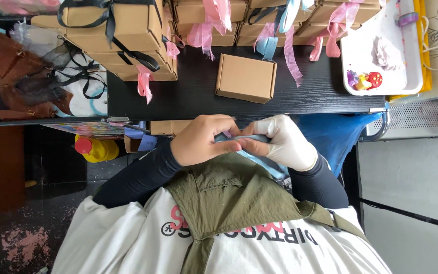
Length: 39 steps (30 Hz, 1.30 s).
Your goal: Packaging heart-shaped wax melts into small boxes with decorative paper and ribbons.
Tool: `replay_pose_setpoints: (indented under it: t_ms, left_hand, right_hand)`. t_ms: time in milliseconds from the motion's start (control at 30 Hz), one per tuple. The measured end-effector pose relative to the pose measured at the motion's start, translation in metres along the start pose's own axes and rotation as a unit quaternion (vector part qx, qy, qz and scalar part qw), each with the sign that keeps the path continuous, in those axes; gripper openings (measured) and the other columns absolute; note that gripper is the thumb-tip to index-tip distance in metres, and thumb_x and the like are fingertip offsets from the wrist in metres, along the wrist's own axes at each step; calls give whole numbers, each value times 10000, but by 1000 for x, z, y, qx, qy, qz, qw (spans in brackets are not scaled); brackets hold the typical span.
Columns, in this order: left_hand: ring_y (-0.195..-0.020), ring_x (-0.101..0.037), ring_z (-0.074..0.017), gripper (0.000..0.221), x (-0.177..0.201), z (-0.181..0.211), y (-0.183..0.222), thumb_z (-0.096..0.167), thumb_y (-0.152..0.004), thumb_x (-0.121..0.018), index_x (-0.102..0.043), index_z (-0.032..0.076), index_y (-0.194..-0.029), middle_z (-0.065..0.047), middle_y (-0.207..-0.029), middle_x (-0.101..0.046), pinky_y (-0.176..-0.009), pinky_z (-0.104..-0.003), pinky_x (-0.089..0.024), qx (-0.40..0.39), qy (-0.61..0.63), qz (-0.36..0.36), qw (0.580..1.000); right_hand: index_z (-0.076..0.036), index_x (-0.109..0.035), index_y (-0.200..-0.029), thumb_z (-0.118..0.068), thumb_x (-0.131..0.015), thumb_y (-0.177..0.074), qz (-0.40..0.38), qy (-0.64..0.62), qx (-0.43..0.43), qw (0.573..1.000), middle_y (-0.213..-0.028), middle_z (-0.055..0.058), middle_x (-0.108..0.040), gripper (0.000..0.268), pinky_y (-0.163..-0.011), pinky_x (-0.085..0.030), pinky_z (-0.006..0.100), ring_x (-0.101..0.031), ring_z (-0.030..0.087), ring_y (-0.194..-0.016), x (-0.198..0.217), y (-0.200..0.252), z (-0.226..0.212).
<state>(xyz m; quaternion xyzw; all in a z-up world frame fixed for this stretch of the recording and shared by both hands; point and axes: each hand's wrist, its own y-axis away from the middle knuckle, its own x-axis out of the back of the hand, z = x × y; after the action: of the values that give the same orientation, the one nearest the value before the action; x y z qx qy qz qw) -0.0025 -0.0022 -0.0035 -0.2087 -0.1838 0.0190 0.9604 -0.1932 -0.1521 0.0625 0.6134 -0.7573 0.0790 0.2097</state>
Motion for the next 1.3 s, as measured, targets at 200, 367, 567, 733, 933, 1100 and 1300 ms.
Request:
replay_pose_setpoints:
  t_ms: [200, 367, 567, 733, 933, 1100, 1300]
  left_hand:
    - [-614, -608, -57, 380, 4, -12, 9, 371, -1028, -665, -689, 3, -936, 7, -726, -642, -570, -218, -460, 230, 271, -118, 927]
    - [-514, -548, -72, 208, 39, 10, 2, 193, -1014, -574, -726, 82, -1102, -7, -688, -703, -502, -237, -441, 334, 107, -103, 931]
    - [-802, -659, -86, 191, 74, 6, 33, 92, -1054, -522, -591, 36, -1222, -28, -893, -662, -770, -232, -521, 246, 170, -57, 952]
    - [-836, -682, -94, 118, 94, 12, 51, 78, -1039, -561, -599, 18, -1134, -26, -900, -660, -751, -237, -513, 250, 156, -19, 955]
    - [-889, -675, -108, 144, 101, 34, 52, 18, -1027, -541, -676, 2, -1071, -41, -926, -705, -824, -242, -528, 221, 146, -18, 964]
    - [-973, -680, -121, 207, 96, 49, 46, 15, -1009, -544, -697, -7, -1148, -48, -1001, -717, -899, -264, -528, 194, 112, -2, 975]
    - [-992, -695, -122, 263, 64, 17, 44, 172, -1018, -593, -712, 24, -1200, -47, -1058, -749, -887, -277, -527, 201, 16, -34, 979]
  right_hand:
    - [-32, -693, -738, -215, -800, -878, 35, 20, -14, 999, -620, 23, -648, 254, -556, -462, 249, -559, 60, -581, 17, 15, 27]
    - [-40, -663, -727, -148, -789, -891, 134, -119, -71, 981, -695, -9, -596, 233, -611, -403, 255, -504, 68, -651, 42, 49, 67]
    - [-54, -648, -781, -127, -775, -934, 285, -182, -45, 940, -760, -5, -637, 212, -702, -395, 246, -523, 70, -720, 70, 90, 118]
    - [-43, -726, -841, -191, -790, -902, 228, 4, -154, 961, -772, 36, -693, 173, -712, -466, 291, -617, 133, -729, 84, 81, 105]
    - [-67, -708, -1196, -247, -855, -828, 211, 248, -12, 945, -1179, 121, -696, 435, -959, -520, 383, -670, 266, -1101, 61, 14, 71]
    - [-24, -502, -1471, -309, -962, -659, 193, 403, 155, 881, -1466, 264, -504, 975, -1100, -419, 479, -480, 428, -1342, 46, -49, 73]
    - [-37, -449, -1528, -298, -946, -704, 184, 236, 66, 952, -1420, 177, -528, 996, -1126, -443, 408, -557, 351, -1318, 32, -49, 80]
